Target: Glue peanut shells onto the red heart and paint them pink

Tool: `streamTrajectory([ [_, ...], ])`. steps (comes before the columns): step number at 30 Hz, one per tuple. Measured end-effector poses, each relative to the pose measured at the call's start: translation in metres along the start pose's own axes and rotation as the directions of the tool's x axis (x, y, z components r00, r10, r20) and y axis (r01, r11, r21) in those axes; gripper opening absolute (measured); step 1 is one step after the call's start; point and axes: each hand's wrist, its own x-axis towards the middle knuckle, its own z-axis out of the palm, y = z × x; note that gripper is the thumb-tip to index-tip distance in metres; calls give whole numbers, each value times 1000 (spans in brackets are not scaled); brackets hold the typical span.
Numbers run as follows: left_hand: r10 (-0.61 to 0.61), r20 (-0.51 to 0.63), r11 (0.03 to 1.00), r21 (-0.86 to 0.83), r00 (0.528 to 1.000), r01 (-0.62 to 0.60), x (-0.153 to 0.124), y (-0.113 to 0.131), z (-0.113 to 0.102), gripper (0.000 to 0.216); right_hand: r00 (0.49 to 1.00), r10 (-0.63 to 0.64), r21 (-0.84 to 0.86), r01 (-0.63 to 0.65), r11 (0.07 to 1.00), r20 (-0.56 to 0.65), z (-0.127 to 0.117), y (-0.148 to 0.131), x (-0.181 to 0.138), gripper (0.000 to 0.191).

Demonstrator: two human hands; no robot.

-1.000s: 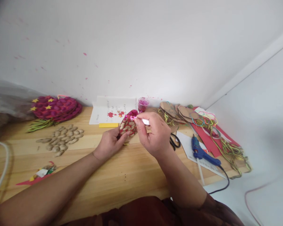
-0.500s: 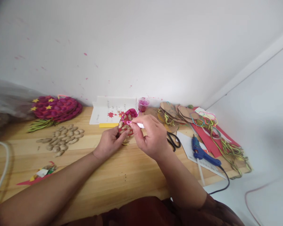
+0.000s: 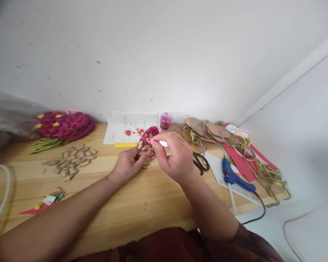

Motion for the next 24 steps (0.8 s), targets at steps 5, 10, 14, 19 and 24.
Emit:
streamTrajectory([
  [5,-9,-6,1000,-20,1000,9,0,-1,1,39,999,0,21,0,1000,43,-1,0,1,9],
  [10,9,-5,998,-56,1000,-10,0,-1,1,38,999,31,27,-32,999,44,-1,1,1,8],
  [14,-18,4,991,-135,1000,18,0,2,-1,36,998,31,38,-33,999,52,-1,4,1,7],
  [19,-83,77,944,-312,994,103,0,5,-2,39,998,48,59,-50,997,37,-2,6,3,6],
  [24,-121,142,863,-474,982,175,0,8,-2,41,997,60,80,-64,995,44,-1,8,2,7],
])
